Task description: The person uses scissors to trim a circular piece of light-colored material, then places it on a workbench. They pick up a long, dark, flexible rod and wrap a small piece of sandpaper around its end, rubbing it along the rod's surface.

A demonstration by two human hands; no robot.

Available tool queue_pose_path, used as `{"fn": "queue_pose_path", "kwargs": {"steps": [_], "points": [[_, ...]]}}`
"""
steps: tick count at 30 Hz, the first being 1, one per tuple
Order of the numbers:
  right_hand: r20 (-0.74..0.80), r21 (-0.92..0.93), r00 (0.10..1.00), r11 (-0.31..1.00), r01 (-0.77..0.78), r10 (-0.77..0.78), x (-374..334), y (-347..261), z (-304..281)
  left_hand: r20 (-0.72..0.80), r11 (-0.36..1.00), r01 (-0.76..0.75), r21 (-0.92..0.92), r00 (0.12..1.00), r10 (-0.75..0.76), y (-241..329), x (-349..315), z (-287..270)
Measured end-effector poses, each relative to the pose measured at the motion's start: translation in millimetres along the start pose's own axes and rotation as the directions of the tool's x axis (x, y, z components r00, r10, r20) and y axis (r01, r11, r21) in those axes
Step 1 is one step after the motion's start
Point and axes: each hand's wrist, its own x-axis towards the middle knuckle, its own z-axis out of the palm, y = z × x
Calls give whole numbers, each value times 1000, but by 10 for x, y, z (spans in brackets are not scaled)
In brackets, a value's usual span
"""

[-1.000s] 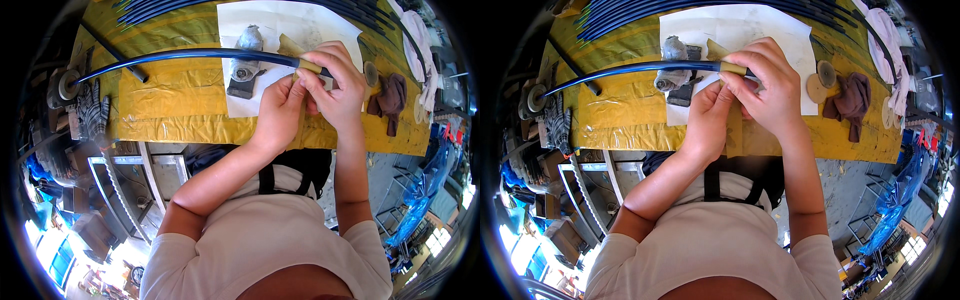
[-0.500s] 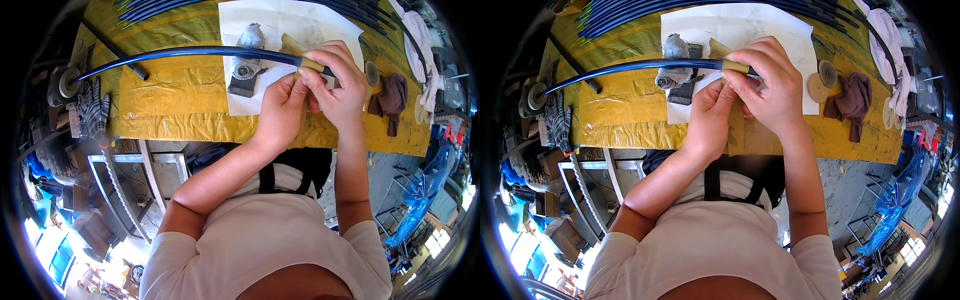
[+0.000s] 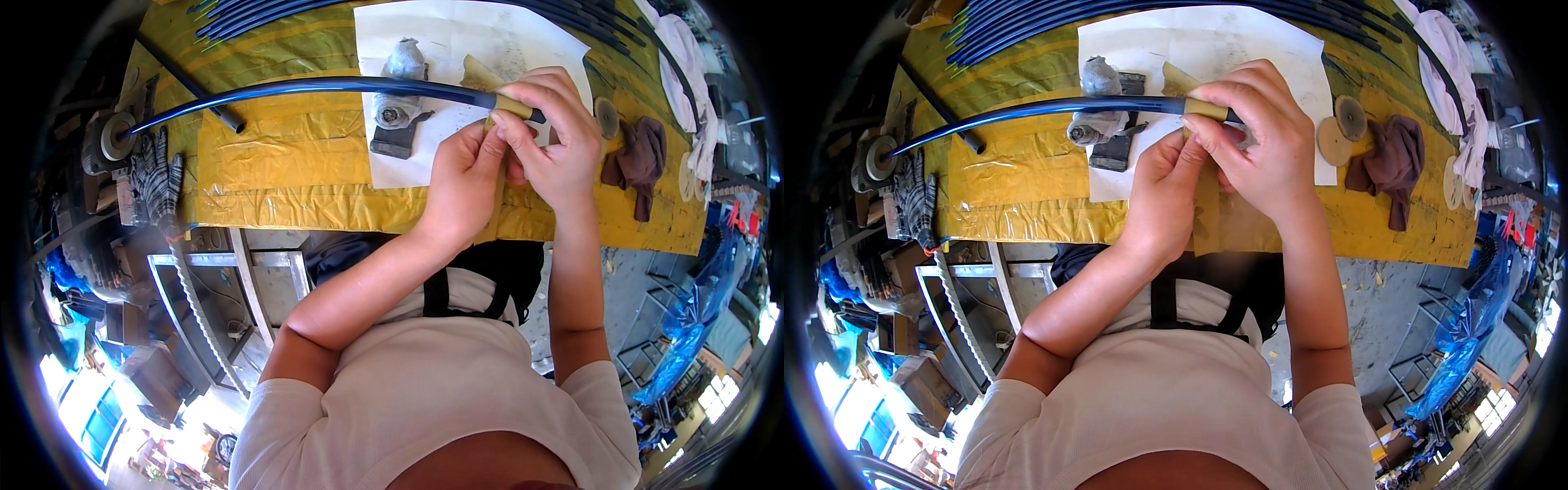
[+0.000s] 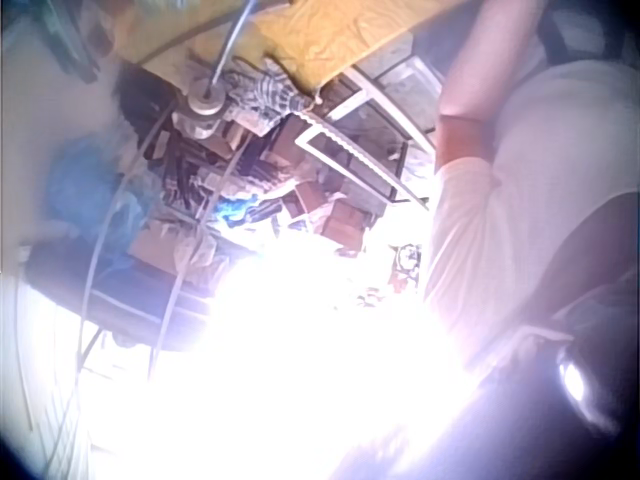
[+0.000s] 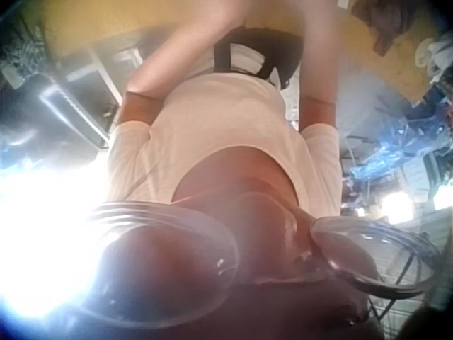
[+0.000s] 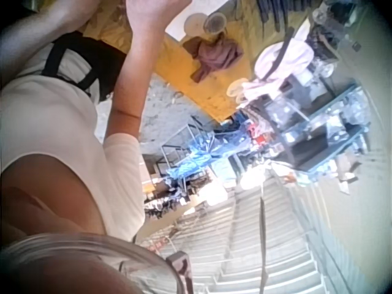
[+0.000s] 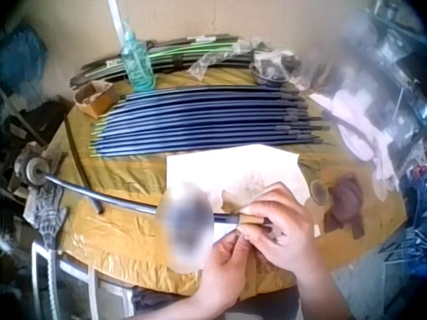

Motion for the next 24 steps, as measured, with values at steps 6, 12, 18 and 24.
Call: {"fn": "queue_pose_path", "kwargs": {"steps": [6, 12, 18, 24], "points": [[5, -4, 1000, 1000, 10, -10, -6, 29, -64, -7, 1000, 0, 4, 1000, 0, -27, 11, 55], [8, -6, 1000, 1000, -4, 4, -49, 53, -129, 1, 1000, 7, 30, 1000, -7, -91, 24, 96], [-4, 10, 1000, 1000, 21, -21, -76, 104, -191, 11, 998, 21, 66, 1000, -22, -128, 32, 141], [14, 0, 1000, 1000, -7, 7, -94, 97, -252, 33, 996, 45, 78, 998, -48, -135, 23, 179]]}}
